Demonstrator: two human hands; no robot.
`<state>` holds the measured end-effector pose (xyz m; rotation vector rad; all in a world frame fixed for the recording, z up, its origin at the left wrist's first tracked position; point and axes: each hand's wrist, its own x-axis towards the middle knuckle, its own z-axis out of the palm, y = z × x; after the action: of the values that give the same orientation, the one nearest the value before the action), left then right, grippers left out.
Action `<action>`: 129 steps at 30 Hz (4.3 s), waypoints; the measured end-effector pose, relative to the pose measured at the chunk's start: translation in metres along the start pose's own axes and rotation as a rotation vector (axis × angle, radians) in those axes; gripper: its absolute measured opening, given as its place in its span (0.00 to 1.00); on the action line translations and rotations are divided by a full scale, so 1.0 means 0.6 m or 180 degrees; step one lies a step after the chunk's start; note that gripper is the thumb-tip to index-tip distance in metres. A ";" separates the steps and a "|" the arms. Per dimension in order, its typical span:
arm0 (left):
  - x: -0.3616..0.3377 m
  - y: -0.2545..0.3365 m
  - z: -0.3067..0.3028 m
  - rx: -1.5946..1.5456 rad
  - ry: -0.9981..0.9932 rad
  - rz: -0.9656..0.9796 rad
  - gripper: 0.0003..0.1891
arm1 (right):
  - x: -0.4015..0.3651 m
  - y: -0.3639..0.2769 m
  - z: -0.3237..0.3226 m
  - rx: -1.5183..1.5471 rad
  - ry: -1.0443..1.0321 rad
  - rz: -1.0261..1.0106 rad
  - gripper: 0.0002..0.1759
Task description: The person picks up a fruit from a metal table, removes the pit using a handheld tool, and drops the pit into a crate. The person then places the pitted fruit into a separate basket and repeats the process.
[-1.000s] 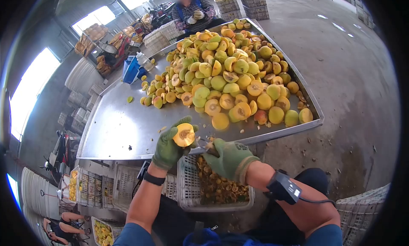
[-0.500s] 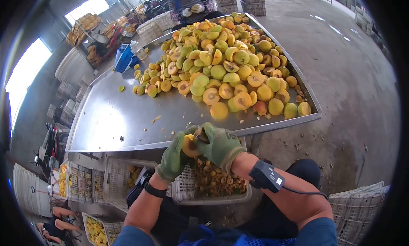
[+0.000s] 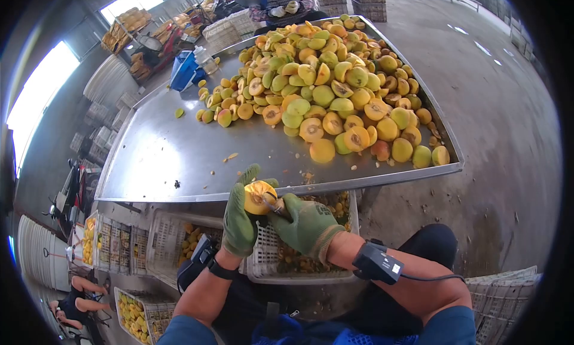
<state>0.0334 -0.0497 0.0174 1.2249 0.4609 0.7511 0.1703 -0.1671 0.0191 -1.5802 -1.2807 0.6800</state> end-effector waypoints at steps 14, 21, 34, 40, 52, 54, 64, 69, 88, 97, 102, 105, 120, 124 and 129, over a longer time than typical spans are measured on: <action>0.030 0.004 0.003 0.0584 -0.0303 -0.0239 0.23 | 0.011 0.011 -0.017 -0.1431 0.0091 -0.0366 0.18; 0.016 0.005 0.019 0.0709 0.0003 -0.0202 0.20 | 0.005 0.010 0.001 -0.1475 -0.0157 0.0008 0.16; 0.000 -0.018 0.034 0.1338 0.0355 0.0789 0.19 | 0.013 0.008 0.024 0.1203 -0.0667 0.0686 0.13; -0.007 -0.010 0.039 0.1495 0.0081 0.0974 0.21 | 0.039 -0.034 -0.076 0.2301 -0.2353 0.2126 0.13; -0.005 0.002 0.039 -0.0723 -0.0074 -0.0102 0.24 | 0.027 0.043 -0.037 0.5126 -0.3668 0.1351 0.20; 0.003 -0.007 0.019 -0.0754 0.0227 -0.0097 0.24 | 0.020 0.025 -0.058 0.4651 -0.3342 0.1555 0.24; -0.020 0.048 -0.129 0.2165 0.0460 0.0353 0.23 | 0.005 0.016 -0.033 -0.0172 -0.2664 0.1356 0.38; -0.076 0.148 -0.292 0.5289 0.0445 -0.1152 0.23 | -0.021 -0.055 -0.107 -0.1590 -0.2655 0.0526 0.37; 0.276 -0.080 0.012 0.0275 -0.1204 -0.1511 0.29 | -0.003 -0.025 -0.258 -0.0813 0.0622 0.1024 0.19; 0.123 -0.015 -0.011 0.1980 -0.1258 0.0425 0.26 | 0.016 0.008 -0.141 -0.1028 0.0246 -0.0085 0.15; 0.098 -0.029 -0.022 0.1995 -0.1465 0.0579 0.25 | 0.022 -0.002 -0.103 -0.1417 0.0119 -0.0116 0.15; 0.090 -0.045 -0.034 0.0766 -0.1211 -0.0539 0.23 | 0.026 0.002 -0.089 -0.1521 0.0028 -0.0186 0.15; 0.038 0.012 -0.016 0.1095 -0.0493 -0.0313 0.17 | 0.029 -0.003 -0.032 -0.1629 -0.0111 -0.0411 0.14; 0.033 0.020 -0.003 0.1264 -0.0248 -0.0217 0.16 | 0.028 -0.002 -0.022 -0.1676 -0.0080 -0.0329 0.14; 0.022 0.017 0.022 0.1136 0.0043 0.0005 0.16 | 0.024 -0.020 -0.031 -0.1435 -0.0482 0.0076 0.15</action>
<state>0.0486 -0.0473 0.0318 1.5527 0.6238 0.6970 0.1856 -0.1594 0.0390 -1.9354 -1.6111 0.5576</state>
